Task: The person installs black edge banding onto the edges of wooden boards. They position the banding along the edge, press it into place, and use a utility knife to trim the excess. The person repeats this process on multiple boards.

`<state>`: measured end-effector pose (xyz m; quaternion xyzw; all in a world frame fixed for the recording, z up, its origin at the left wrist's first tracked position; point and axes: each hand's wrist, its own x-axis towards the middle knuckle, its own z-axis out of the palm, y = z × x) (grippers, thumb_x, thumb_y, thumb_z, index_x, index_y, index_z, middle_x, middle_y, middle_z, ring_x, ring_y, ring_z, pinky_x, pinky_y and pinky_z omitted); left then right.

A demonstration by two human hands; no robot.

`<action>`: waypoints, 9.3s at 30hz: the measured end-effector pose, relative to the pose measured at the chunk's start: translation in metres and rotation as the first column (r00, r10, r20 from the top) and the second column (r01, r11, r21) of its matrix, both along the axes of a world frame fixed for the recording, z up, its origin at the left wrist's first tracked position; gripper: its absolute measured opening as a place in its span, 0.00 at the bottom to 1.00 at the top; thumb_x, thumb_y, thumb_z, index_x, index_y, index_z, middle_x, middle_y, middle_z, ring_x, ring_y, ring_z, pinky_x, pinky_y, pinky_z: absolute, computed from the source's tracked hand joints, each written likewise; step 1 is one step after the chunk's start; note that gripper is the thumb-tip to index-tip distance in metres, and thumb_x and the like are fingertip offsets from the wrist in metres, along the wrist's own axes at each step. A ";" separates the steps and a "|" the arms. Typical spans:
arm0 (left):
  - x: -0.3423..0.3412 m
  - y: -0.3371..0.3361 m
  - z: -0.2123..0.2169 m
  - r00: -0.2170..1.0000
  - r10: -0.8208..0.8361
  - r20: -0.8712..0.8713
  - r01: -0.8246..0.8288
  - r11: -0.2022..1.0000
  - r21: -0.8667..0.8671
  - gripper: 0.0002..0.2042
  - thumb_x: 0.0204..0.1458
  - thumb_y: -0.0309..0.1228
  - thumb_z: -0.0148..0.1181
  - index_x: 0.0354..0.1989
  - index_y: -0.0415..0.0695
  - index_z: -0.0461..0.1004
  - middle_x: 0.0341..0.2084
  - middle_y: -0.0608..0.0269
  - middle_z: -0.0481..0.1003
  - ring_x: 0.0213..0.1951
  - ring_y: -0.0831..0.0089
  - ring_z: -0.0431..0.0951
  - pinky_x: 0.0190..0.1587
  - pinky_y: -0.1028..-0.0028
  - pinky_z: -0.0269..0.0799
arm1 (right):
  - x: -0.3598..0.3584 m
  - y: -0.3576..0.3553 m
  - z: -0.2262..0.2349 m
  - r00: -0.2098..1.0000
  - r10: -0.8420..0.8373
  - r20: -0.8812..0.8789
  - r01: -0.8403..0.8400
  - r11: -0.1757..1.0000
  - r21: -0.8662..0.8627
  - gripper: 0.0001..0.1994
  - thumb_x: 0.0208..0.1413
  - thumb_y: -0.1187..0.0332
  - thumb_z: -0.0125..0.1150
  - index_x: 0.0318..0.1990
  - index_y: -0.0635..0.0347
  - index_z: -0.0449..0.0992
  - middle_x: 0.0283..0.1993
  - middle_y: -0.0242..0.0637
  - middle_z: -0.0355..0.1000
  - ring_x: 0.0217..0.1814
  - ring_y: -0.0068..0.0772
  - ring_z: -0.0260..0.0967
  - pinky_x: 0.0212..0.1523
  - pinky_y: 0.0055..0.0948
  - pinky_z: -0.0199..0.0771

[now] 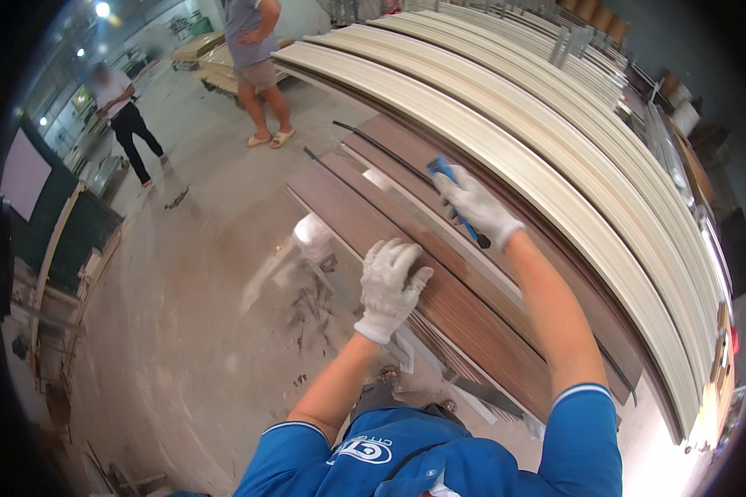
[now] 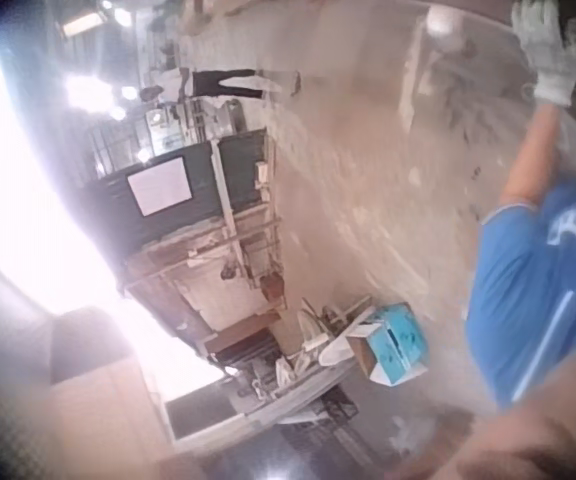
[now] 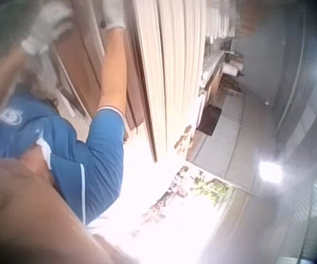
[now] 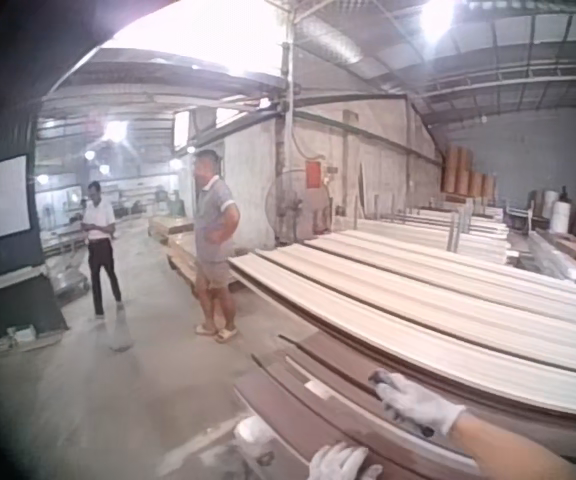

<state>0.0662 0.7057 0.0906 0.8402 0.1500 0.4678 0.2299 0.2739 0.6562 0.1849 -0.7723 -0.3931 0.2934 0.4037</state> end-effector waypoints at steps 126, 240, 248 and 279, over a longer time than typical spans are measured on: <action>0.069 -0.510 0.035 0.418 -0.505 -0.755 0.841 0.530 0.111 0.44 0.28 0.55 0.76 0.54 0.40 0.74 0.45 0.55 0.73 0.51 0.55 0.73 0.57 0.57 0.69 | -0.063 -0.731 -0.072 0.779 -0.031 0.627 0.053 0.998 -0.017 0.11 0.46 0.75 0.66 0.38 0.56 0.75 0.35 0.41 0.73 0.42 0.50 0.73 0.42 0.46 0.71; 0.065 -0.619 0.054 0.229 -0.864 -0.448 0.677 0.472 -0.565 0.18 0.56 0.29 0.69 0.54 0.41 0.75 0.38 0.47 0.80 0.37 0.58 0.83 0.36 0.62 0.78 | -0.110 -0.777 -0.071 0.656 -0.207 -0.726 0.752 0.270 0.602 0.16 0.63 0.57 0.69 0.49 0.56 0.73 0.48 0.39 0.75 0.49 0.33 0.75 0.47 0.30 0.77; 0.051 -0.608 0.046 0.081 -0.857 -0.508 0.882 0.299 -0.363 0.21 0.46 0.21 0.68 0.52 0.41 0.78 0.38 0.48 0.80 0.39 0.53 0.82 0.42 0.62 0.77 | -0.151 -0.828 -0.077 0.964 -0.182 -0.195 0.187 0.982 0.008 0.24 0.63 0.62 0.60 0.63 0.64 0.71 0.51 0.46 0.78 0.51 0.46 0.77 0.54 0.39 0.75; 0.009 -0.693 -0.136 0.541 -0.789 0.292 0.235 -0.192 -0.953 0.19 0.70 0.46 0.54 0.43 0.38 0.76 0.30 0.68 0.75 0.35 0.77 0.75 0.40 0.75 0.72 | -0.098 -0.889 -0.100 0.968 -0.250 -0.019 0.249 0.967 -0.045 0.22 0.63 0.49 0.65 0.48 0.60 0.75 0.31 0.39 0.77 0.34 0.38 0.79 0.34 0.35 0.76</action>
